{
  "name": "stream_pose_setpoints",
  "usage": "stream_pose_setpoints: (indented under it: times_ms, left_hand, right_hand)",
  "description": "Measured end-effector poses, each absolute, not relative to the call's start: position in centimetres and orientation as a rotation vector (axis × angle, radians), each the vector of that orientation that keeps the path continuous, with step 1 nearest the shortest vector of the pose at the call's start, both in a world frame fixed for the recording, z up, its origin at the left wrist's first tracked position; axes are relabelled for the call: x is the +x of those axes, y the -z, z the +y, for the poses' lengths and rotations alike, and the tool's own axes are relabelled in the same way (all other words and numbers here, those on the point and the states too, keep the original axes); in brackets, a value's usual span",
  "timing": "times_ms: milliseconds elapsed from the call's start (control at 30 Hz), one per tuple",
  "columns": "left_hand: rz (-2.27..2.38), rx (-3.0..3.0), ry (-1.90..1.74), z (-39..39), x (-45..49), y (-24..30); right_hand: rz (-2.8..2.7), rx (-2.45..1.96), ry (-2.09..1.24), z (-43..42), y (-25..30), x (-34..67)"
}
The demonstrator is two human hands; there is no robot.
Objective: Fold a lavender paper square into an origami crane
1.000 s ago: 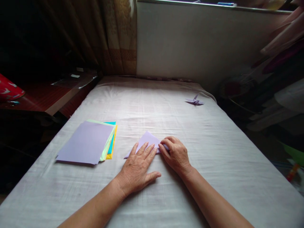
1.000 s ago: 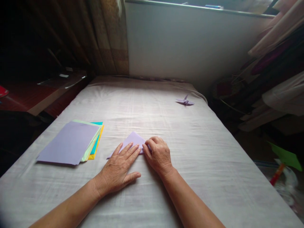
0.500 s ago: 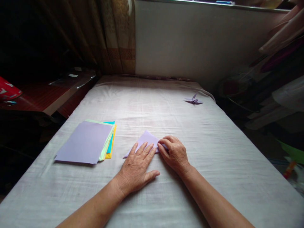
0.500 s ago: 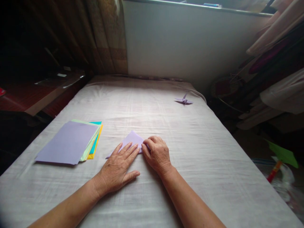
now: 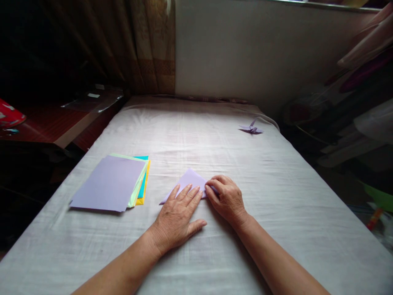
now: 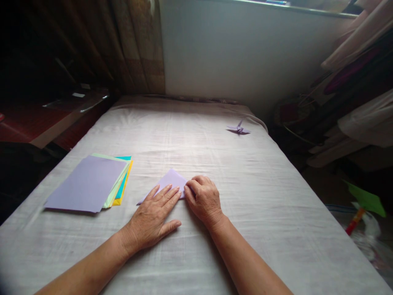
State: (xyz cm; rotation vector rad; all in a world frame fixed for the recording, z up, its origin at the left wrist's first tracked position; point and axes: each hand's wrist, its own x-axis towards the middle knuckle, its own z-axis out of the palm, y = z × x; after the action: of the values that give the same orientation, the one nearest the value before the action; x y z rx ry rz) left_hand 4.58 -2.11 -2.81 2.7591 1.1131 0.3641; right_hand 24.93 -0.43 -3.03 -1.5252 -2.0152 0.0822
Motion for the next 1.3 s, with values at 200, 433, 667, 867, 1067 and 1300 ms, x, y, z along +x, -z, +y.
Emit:
stream_pose_setpoints:
  times_ms: [200, 433, 667, 867, 1067, 1300]
  left_hand:
    - [1.111, 2.743, -0.351, -2.03, 4.52, 2.85]
    - [1.107, 2.735, -0.329, -1.95, 4.55, 2.69]
    - [1.105, 2.718, -0.308, -1.91, 4.55, 2.50]
    - [1.113, 2.722, -0.295, -1.90, 4.56, 2.46]
    - [1.107, 2.720, -0.296, -1.91, 4.55, 2.47]
    - [1.123, 2.720, -0.309, -1.91, 4.58, 2.51]
  right_hand:
    - [-2.015, -1.528, -0.087, -0.40, 3.03, 24.93]
    - [-2.021, -1.529, -0.089, -0.38, 2.94, 24.98]
    - [-2.018, -1.531, -0.097, -0.39, 2.89, 24.95]
    - [-2.020, -1.534, -0.098, -0.35, 2.96, 24.96]
    - [-2.015, -1.508, -0.088, -0.36, 3.02, 25.01]
    - [-2.021, -1.505, -0.089, -0.38, 2.95, 24.91]
